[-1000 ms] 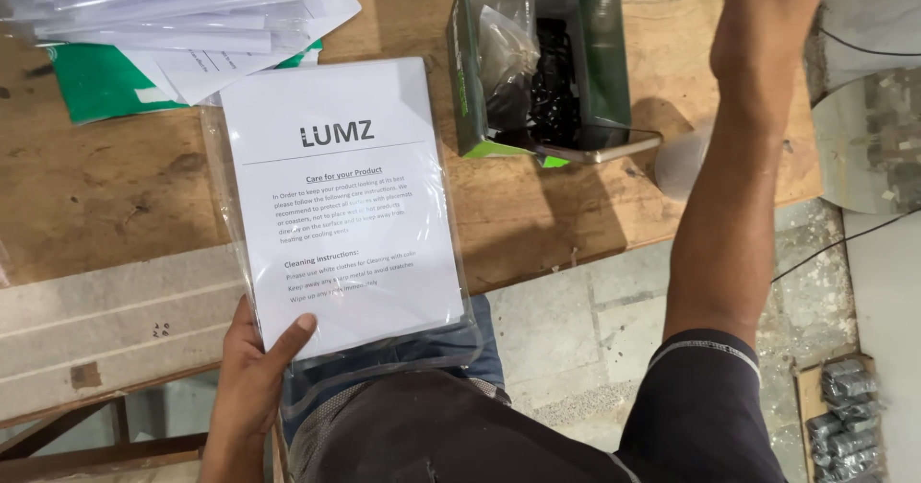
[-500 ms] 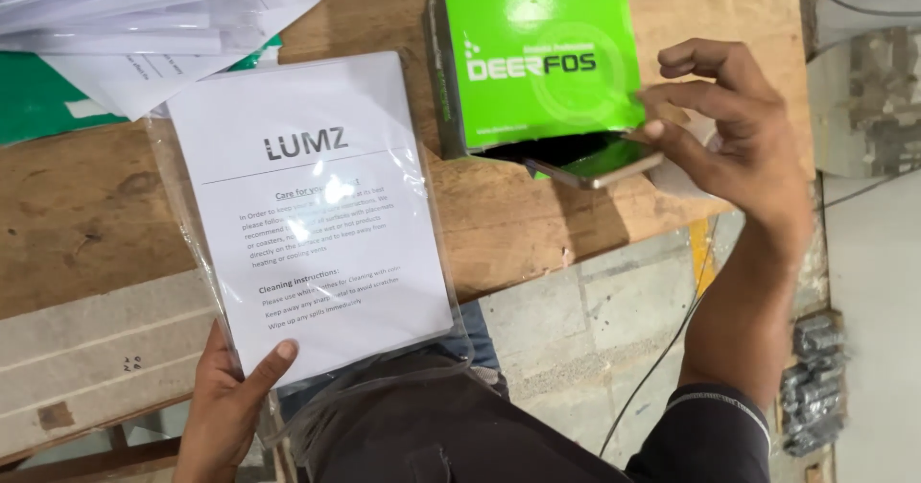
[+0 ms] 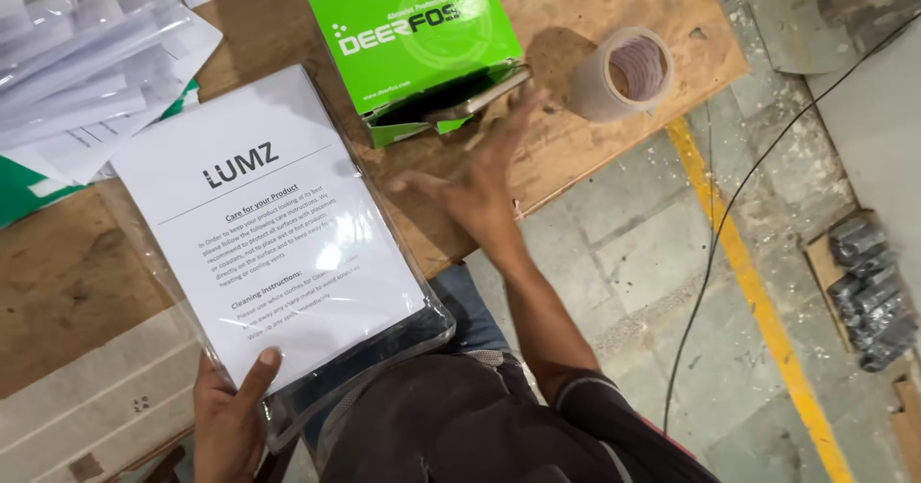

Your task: The person sorts through stacks of papers and plastic sleeves, placing them into green folders and green boxes on a wooden table.

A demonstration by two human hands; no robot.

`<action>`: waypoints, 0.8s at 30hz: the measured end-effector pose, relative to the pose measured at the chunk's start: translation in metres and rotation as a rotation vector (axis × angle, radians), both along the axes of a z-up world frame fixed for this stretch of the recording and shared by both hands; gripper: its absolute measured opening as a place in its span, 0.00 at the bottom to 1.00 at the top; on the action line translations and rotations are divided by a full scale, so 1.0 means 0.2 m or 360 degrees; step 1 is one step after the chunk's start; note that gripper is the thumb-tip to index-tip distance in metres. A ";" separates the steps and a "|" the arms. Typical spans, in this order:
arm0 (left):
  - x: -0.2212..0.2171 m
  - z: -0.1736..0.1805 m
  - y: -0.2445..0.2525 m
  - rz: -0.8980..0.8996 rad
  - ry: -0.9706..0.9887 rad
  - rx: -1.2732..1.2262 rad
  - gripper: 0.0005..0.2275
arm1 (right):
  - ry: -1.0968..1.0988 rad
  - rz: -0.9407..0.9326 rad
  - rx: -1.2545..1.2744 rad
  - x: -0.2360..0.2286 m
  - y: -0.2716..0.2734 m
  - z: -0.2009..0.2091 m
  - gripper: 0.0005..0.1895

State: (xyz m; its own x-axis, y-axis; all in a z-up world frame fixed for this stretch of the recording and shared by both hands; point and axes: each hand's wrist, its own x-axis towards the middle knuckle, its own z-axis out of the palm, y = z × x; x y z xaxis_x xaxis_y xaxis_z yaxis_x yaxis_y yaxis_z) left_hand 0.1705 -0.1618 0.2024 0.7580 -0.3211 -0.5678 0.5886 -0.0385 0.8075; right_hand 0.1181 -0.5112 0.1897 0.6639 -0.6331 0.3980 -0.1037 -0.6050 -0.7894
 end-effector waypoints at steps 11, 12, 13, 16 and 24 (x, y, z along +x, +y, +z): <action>-0.01 0.01 -0.03 -0.0076 -0.0122 -0.0037 0.27 | 0.0254 -0.0318 -0.0107 -0.15 -0.05 -0.07 0.80; 0.00 0.01 -0.03 -0.0072 -0.0140 -0.0031 0.27 | 0.0244 -0.0535 -0.0246 -0.26 -0.11 -0.06 0.65; -0.01 0.00 -0.02 -0.0062 -0.0145 -0.0017 0.28 | 0.0248 -0.0744 -0.0380 -0.39 -0.15 -0.06 0.51; 0.01 -0.02 -0.01 -0.0104 -0.0162 0.0012 0.27 | 0.0359 -0.1135 -0.0516 -0.69 -0.45 -0.05 0.29; -0.01 -0.08 0.00 -0.0010 -0.0147 0.0131 0.27 | 0.0993 -0.0455 -0.0762 -0.88 -0.86 -0.15 0.30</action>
State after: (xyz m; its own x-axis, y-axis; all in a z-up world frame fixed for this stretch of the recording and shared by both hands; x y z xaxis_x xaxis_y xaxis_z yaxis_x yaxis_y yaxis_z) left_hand 0.1676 -0.1612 0.1856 0.8063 -0.2812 -0.5203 0.5114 -0.1105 0.8522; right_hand -0.0574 -0.6842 0.1599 0.6910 -0.6666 0.2796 -0.6370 -0.7444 -0.2005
